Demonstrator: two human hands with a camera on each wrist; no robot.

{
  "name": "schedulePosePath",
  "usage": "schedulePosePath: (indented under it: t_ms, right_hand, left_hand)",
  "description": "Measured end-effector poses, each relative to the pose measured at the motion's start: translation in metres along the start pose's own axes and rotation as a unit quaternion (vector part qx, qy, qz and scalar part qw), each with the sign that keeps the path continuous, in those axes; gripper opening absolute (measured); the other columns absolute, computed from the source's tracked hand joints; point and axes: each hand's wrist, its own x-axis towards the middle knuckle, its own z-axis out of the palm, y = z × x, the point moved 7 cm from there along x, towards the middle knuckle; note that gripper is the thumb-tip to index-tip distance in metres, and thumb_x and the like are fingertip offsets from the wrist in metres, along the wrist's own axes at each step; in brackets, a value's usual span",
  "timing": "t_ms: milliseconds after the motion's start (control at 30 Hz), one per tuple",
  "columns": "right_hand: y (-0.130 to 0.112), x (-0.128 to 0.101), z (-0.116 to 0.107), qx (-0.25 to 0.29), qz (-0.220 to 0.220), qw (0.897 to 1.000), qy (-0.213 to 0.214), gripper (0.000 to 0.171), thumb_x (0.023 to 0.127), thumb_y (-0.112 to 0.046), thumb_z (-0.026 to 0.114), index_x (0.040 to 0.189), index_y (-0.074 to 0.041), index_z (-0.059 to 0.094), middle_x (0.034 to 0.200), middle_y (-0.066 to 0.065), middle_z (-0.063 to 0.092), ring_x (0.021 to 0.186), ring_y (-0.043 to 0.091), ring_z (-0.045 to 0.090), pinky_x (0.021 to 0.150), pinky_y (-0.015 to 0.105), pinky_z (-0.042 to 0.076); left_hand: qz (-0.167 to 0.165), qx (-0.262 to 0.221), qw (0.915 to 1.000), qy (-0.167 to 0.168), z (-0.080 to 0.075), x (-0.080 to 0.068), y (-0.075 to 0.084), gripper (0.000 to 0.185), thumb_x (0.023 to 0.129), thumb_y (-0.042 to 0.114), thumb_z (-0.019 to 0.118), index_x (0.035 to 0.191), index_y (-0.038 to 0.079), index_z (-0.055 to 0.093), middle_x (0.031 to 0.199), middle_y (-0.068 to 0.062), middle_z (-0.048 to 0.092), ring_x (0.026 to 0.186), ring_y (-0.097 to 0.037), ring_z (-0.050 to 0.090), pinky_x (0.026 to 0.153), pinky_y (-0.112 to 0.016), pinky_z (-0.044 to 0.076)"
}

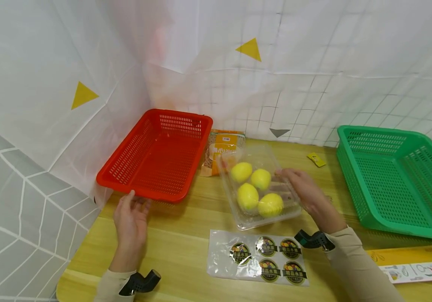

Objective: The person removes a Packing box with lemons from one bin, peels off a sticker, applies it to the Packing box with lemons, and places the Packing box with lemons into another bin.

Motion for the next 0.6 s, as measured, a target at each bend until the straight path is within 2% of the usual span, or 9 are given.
schedulePosePath:
  t_ms: [200, 433, 500, 600]
  right_hand:
    - [0.008, 0.004, -0.003, -0.003, 0.004, 1.000, 0.005, 0.074, 0.106, -0.047, 0.058, 0.152, 0.008, 0.040, 0.152, 0.027, 0.047, 0.127, 0.042, 0.058, 0.088, 0.042, 0.057]
    - [0.012, 0.006, -0.005, 0.014, 0.000, 1.000, 0.005, 0.071, 0.107, -0.043, 0.058, 0.150, 0.010, 0.041, 0.150, 0.029, 0.047, 0.122, 0.041, 0.062, 0.090, 0.043, 0.058]
    - [0.015, 0.007, -0.006, 0.006, 0.000, 1.000, 0.008, 0.070, 0.107, -0.043, 0.058, 0.150, 0.010, 0.042, 0.150, 0.028, 0.048, 0.124, 0.043, 0.061, 0.092, 0.046, 0.057]
    - [0.018, 0.008, -0.009, -0.031, 0.001, 0.999, 0.021, 0.070, 0.106, -0.045, 0.060, 0.150, 0.008, 0.046, 0.151, 0.025, 0.048, 0.138, 0.039, 0.048, 0.103, 0.046, 0.049]
  left_hand:
    - [-0.032, 0.019, 0.9991, -0.022, 0.002, -0.007, -0.012, 0.012, 0.104, 0.015, 0.067, 0.097, 0.005, 0.066, 0.101, -0.007, 0.062, 0.089, -0.022, 0.063, 0.086, -0.035, 0.058]
    - [-0.061, 0.069, 0.9937, -0.063, 0.006, -0.018, -0.027, 0.018, 0.105, 0.018, 0.065, 0.095, 0.005, 0.067, 0.099, -0.009, 0.063, 0.092, -0.024, 0.064, 0.090, -0.039, 0.057]
    - [-0.067, 0.087, 0.9906, -0.081, 0.007, -0.021, -0.033, 0.019, 0.106, 0.019, 0.063, 0.095, 0.003, 0.067, 0.099, -0.011, 0.064, 0.093, -0.025, 0.065, 0.090, -0.039, 0.057]
    - [-0.074, 0.109, 0.9846, -0.115, 0.011, -0.027, -0.041, 0.021, 0.107, 0.018, 0.061, 0.096, 0.002, 0.068, 0.100, -0.012, 0.066, 0.095, -0.026, 0.066, 0.091, -0.040, 0.057]
